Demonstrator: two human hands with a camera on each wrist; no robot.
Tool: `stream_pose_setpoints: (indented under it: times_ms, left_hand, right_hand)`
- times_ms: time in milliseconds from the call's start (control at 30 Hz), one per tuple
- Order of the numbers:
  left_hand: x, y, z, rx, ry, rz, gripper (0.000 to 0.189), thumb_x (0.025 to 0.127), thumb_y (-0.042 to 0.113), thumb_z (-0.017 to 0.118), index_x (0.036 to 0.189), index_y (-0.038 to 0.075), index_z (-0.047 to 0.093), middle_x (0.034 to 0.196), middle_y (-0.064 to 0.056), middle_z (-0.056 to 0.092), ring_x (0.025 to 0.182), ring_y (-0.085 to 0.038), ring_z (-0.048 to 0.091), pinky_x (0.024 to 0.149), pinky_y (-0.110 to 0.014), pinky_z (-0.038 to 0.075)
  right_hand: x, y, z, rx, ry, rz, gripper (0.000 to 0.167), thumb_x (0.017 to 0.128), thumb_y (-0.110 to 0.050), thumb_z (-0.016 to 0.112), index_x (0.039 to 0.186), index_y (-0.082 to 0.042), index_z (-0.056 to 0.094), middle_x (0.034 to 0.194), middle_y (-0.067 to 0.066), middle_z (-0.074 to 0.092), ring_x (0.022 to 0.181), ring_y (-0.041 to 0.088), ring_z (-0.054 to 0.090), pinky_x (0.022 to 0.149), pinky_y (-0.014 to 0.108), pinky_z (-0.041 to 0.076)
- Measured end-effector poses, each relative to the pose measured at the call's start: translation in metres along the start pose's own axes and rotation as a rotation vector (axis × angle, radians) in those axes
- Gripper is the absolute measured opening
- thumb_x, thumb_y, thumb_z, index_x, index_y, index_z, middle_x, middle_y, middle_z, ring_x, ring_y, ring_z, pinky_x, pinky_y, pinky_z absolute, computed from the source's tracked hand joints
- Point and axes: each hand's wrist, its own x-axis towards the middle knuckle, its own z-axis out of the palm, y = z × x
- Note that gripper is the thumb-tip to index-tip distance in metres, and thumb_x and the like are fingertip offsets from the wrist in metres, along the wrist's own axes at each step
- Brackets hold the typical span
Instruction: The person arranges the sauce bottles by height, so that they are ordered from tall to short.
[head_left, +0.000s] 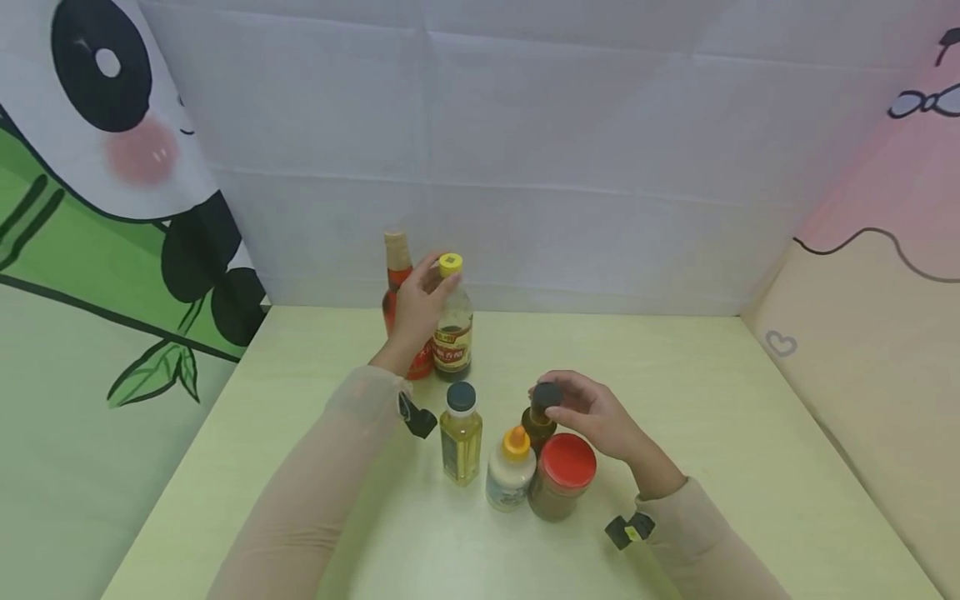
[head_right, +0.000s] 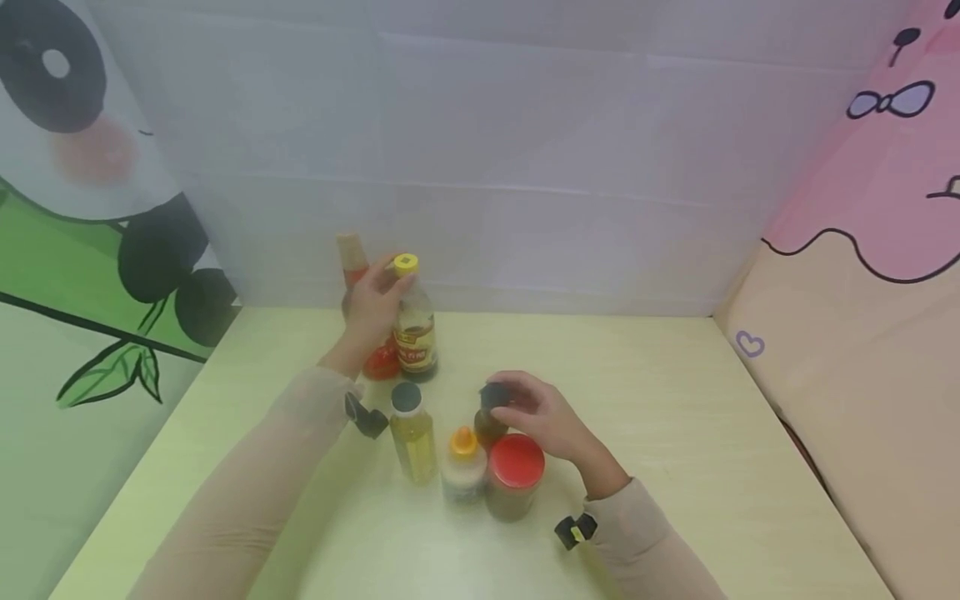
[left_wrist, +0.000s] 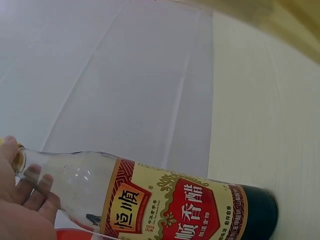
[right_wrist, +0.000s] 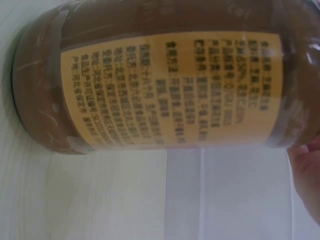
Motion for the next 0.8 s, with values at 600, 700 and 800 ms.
stream_pose_setpoints:
  times_ms: [600, 700, 800]
  left_hand:
    - [0.0, 0.009, 0.003, -0.025, -0.026, -0.045, 0.049, 0.094, 0.022, 0.067, 0.139, 0.01, 0.052, 0.124, -0.012, 0.063, 0.116, -0.024, 0.059, 0.099, -0.038, 0.045]
    - [0.002, 0.007, 0.004, -0.022, -0.024, -0.054, 0.049, 0.093, 0.022, 0.068, 0.138, 0.01, 0.052, 0.123, -0.011, 0.063, 0.116, -0.023, 0.059, 0.099, -0.038, 0.045]
    - [0.003, 0.005, 0.004, -0.026, -0.025, -0.064, 0.05, 0.093, 0.023, 0.069, 0.138, 0.012, 0.052, 0.124, -0.011, 0.063, 0.116, -0.022, 0.059, 0.099, -0.037, 0.045]
  right_hand:
    - [0.0, 0.002, -0.002, -0.011, 0.018, -0.036, 0.035, 0.093, 0.001, 0.06, 0.126, 0.007, 0.051, 0.12, 0.027, 0.058, 0.103, 0.021, 0.063, 0.086, 0.032, 0.054]
    - [-0.001, 0.002, -0.003, -0.002, 0.014, -0.036, 0.035, 0.093, 0.001, 0.06, 0.126, 0.007, 0.051, 0.12, 0.027, 0.058, 0.104, 0.021, 0.063, 0.086, 0.032, 0.054]
    - [0.0, 0.002, -0.003, 0.007, 0.009, -0.045, 0.034, 0.093, 0.002, 0.06, 0.126, 0.008, 0.051, 0.12, 0.028, 0.057, 0.104, 0.022, 0.063, 0.086, 0.032, 0.054]
